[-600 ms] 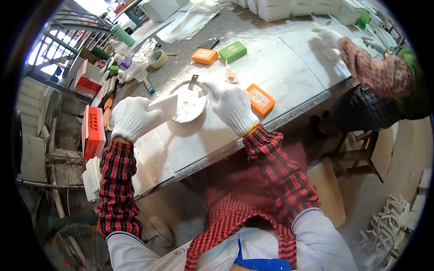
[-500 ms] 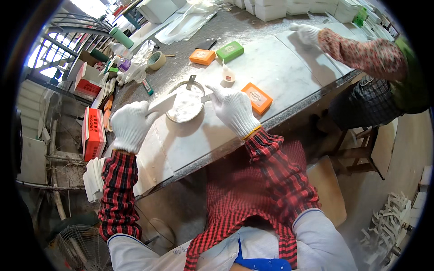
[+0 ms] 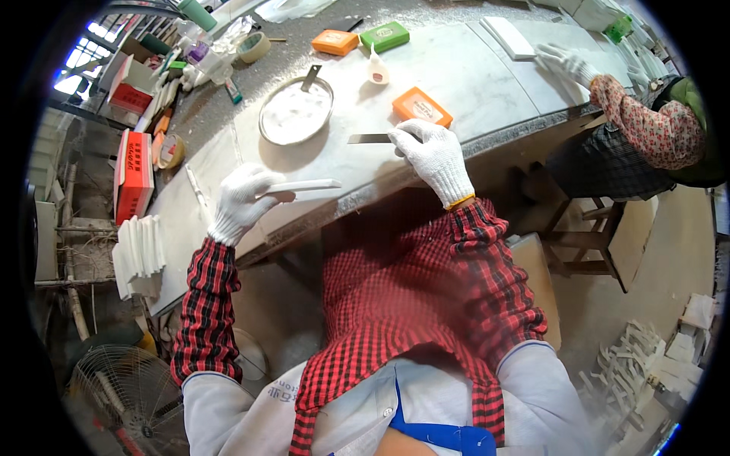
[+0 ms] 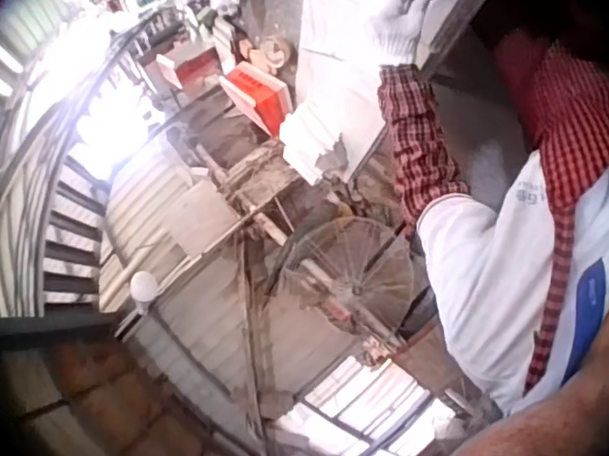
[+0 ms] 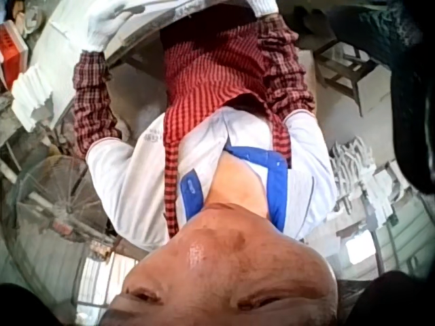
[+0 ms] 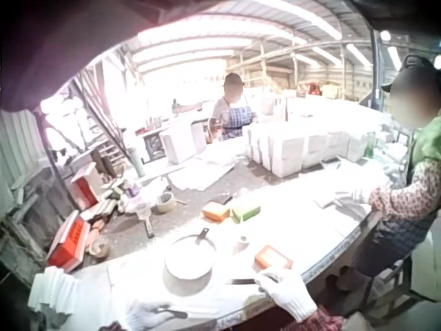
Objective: The person assembles small white paper blocks by applying glue to edges and pressing sheets together. They use a metal scraper to smooth and trim the blocks, then rub the edges with an orange sanding block. The finished blocks are stacked on the table.
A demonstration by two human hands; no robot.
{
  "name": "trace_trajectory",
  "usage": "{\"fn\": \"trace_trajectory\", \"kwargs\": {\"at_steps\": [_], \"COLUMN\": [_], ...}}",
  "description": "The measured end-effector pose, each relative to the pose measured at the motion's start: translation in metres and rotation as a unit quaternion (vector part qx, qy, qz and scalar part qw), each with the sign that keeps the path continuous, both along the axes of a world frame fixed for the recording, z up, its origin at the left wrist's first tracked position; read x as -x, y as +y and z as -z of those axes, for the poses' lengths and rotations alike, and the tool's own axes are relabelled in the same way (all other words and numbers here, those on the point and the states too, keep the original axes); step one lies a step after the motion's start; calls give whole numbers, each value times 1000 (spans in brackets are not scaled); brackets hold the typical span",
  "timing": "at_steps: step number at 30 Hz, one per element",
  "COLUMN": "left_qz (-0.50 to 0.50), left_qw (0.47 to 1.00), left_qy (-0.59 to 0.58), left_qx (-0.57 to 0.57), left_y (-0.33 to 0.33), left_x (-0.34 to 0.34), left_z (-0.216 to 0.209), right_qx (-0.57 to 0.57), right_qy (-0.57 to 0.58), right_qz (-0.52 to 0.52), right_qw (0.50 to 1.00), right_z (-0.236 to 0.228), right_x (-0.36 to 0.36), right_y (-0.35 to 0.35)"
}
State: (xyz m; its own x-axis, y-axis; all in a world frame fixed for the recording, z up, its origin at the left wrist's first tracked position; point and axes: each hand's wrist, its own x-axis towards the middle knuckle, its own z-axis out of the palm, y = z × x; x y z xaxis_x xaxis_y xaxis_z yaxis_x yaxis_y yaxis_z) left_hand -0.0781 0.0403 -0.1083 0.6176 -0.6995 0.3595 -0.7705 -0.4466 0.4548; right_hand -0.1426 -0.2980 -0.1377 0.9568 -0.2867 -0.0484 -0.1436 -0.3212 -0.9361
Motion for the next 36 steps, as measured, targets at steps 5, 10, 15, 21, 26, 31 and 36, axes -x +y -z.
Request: {"fn": "trace_trajectory", "kwargs": {"at_steps": [5,10,15,21,26,31,36], "left_qz": [7,-4,-24,-70,-53,-58,-83], "left_qw": [997,997,995,991,992,993,977], "left_qy": [70,82,22,76,76,31,19], "left_qx": [36,12,-93,-79,-81,-103,-197], "left_y": [-7,-2,-10,-14,-19,-15,-18], "left_x": [-12,-20,-16,-12,-17,-18,-15], "left_z": [30,43,31,35,37,44,36], "right_qx": [109,221,281,157,40,118,141], "right_qy": [-20,-33,-15,58,75,65,2], "right_qz": [-3,-43,-102,-190,-297,-369,-355], "right_qw": [994,974,954,967,951,920,924], "right_z": [10,14,18,-4,-29,-43,-16], "right_x": [14,16,14,-10,-38,-69,-83], "right_y": [-11,-4,2,-5,0,34,55]}}
